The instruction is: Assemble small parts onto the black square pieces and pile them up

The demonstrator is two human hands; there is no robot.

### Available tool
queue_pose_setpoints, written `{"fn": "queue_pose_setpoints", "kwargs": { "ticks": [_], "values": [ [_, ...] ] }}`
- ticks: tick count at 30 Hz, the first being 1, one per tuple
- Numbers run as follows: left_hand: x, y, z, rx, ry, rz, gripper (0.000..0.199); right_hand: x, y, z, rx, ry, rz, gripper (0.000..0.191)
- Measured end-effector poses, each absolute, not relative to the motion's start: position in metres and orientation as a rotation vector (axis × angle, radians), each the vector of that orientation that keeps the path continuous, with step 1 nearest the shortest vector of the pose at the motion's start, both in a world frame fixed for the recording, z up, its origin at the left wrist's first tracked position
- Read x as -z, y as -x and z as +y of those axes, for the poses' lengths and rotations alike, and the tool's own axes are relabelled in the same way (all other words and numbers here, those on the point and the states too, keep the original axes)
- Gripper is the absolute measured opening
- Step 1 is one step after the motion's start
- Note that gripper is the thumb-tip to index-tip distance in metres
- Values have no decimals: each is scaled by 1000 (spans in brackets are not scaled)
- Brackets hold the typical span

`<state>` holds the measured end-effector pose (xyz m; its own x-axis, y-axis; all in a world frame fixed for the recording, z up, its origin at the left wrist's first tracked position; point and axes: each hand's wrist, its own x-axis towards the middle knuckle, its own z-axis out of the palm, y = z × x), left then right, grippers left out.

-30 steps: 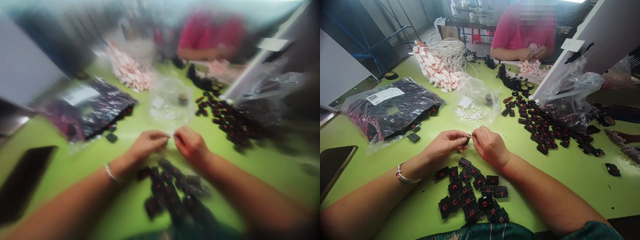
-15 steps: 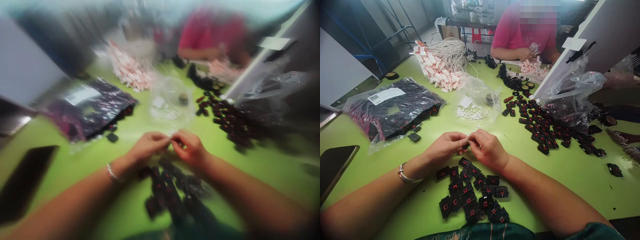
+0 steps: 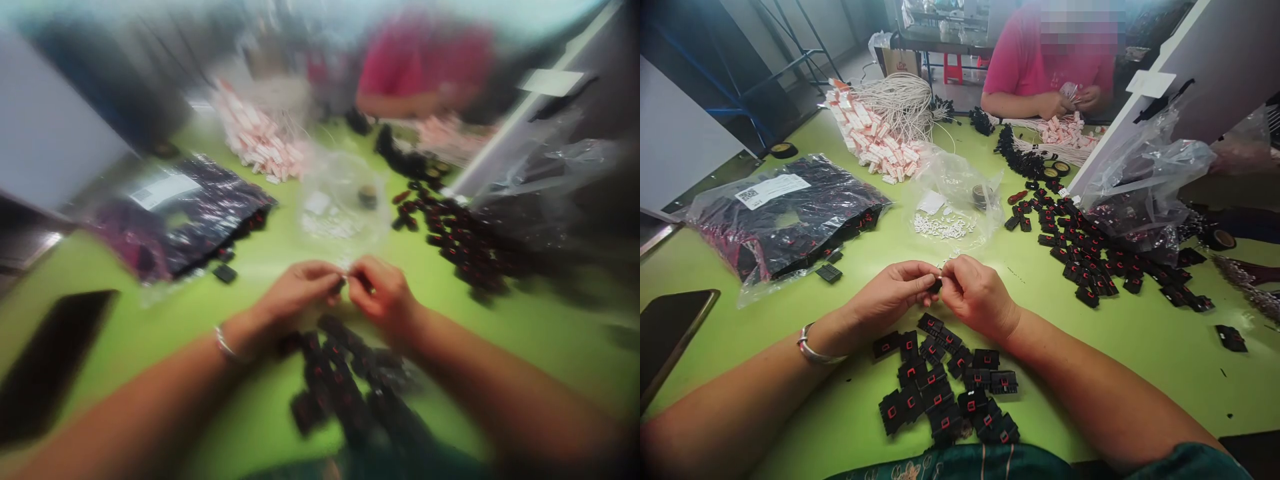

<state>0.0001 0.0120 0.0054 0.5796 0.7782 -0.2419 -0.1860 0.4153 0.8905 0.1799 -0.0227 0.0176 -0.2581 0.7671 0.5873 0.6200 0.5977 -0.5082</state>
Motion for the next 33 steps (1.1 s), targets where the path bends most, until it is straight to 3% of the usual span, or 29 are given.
{"fn": "queue_pose_setpoints", "kwargs": {
  "ticks": [8,26,29,33],
  "values": [
    [-7,1,17,-767,-891,640,40,-15,-181,-21,-240,1118,-2020,14],
    [-6,-2,13,-740,-917,664,31,-15,-179,-22,-170,1055,-2079,11],
    [-7,-1,15,-707,-988,705,31,-15,-177,-21,-355,1097,-1975,10],
    [-9,4,18,-685,-1050,703,29,-21,-176,-19,-977,1239,-1638,10]
  ]
}}
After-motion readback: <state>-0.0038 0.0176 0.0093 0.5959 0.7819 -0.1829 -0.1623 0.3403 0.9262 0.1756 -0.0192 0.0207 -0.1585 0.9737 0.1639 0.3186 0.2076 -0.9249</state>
